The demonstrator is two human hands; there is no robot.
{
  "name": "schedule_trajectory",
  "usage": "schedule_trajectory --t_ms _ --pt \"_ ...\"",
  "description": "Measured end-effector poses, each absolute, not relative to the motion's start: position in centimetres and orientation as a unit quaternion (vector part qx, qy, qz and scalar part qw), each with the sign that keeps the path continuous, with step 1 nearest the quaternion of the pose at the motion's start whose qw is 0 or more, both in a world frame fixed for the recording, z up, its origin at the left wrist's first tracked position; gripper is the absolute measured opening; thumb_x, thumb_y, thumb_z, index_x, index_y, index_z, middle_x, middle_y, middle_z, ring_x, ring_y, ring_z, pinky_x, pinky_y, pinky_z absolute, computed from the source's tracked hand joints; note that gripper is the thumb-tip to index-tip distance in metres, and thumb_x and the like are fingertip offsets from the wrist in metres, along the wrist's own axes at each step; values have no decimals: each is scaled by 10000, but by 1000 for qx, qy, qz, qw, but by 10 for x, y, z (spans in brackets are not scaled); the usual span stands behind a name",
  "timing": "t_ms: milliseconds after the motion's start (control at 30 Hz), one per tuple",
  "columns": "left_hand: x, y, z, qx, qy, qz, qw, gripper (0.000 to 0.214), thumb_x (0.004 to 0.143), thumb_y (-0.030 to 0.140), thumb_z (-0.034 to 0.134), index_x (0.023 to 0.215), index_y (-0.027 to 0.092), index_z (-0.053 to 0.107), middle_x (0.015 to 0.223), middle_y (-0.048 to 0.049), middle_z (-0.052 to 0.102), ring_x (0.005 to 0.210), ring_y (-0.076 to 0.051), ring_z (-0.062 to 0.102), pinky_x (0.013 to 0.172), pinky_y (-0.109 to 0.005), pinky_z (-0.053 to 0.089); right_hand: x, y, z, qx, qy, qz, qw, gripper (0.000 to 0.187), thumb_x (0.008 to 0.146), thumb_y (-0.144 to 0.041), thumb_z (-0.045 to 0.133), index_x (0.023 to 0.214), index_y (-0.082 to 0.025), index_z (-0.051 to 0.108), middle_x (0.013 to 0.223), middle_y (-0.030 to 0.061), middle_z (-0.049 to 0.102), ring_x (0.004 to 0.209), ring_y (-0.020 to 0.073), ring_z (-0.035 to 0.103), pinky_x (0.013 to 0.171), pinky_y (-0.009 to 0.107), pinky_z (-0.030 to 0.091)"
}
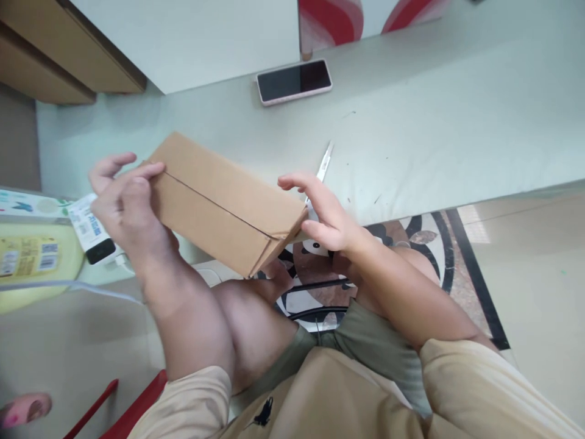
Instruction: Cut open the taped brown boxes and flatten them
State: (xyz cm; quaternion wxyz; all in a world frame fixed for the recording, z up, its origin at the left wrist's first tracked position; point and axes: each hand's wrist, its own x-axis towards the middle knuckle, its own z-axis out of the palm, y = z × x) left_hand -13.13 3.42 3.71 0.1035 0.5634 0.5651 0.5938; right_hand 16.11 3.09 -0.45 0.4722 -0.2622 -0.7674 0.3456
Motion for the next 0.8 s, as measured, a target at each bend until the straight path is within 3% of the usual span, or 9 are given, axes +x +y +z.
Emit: schedule_trajectory --t_ms 200,333,433,567,667,800 --pt "-134 37 40 539 561 616 122 268 833 200 581 935 125 817 1167 -117 629 1177 -226 590 1101 -408 443 169 31 -4 -298 -813 295 404 431 974 -528 495 1255 -216 590 1191 124 663 1080 246 646 923 419 545" --pt "-135 38 41 503 586 622 133 283 816 208 545 913 137 801 1134 -90 638 1154 -201 599 1120 -391 437 157 28 -3 -293 -799 312 423 483 1002 -603 429 1186 -214 648 1159 110 684 1061 224 665 897 384 559" --pt "-138 40 40 486 588 632 138 283 801 207 544 892 136 802 1087 -83 660 1116 -195 613 1113 -388 440 145 22 1 -335 -778 336 413 619 1001 -689 308 1251 -233 644 1175 106 703 1099 241 676 915 413 569" --pt "-142 38 41 476 586 642 134 282 796 204 552 891 161 815 1072 -68 682 1101 -197 630 1084 -377 458 139 17 11 -421 -740 354 387 691 998 -716 203 1399 -279 559 1369 98 660 1266 271 632 1019 475 551" --pt "-145 35 46 448 605 640 154 282 821 215 534 871 173 808 1070 -57 698 1112 -192 628 1099 -356 463 139 17 19 -417 -733 342 414 668 999 -712 237 1402 -270 534 1364 100 660 1274 274 627 1044 487 545" --pt "-145 34 47 365 634 641 233 288 888 247 524 947 145 787 1027 -31 743 1060 -177 643 1020 -309 521 134 14 20 -453 -685 284 495 499 1033 -608 323 1328 -276 552 1267 91 679 1203 258 652 1017 472 565"
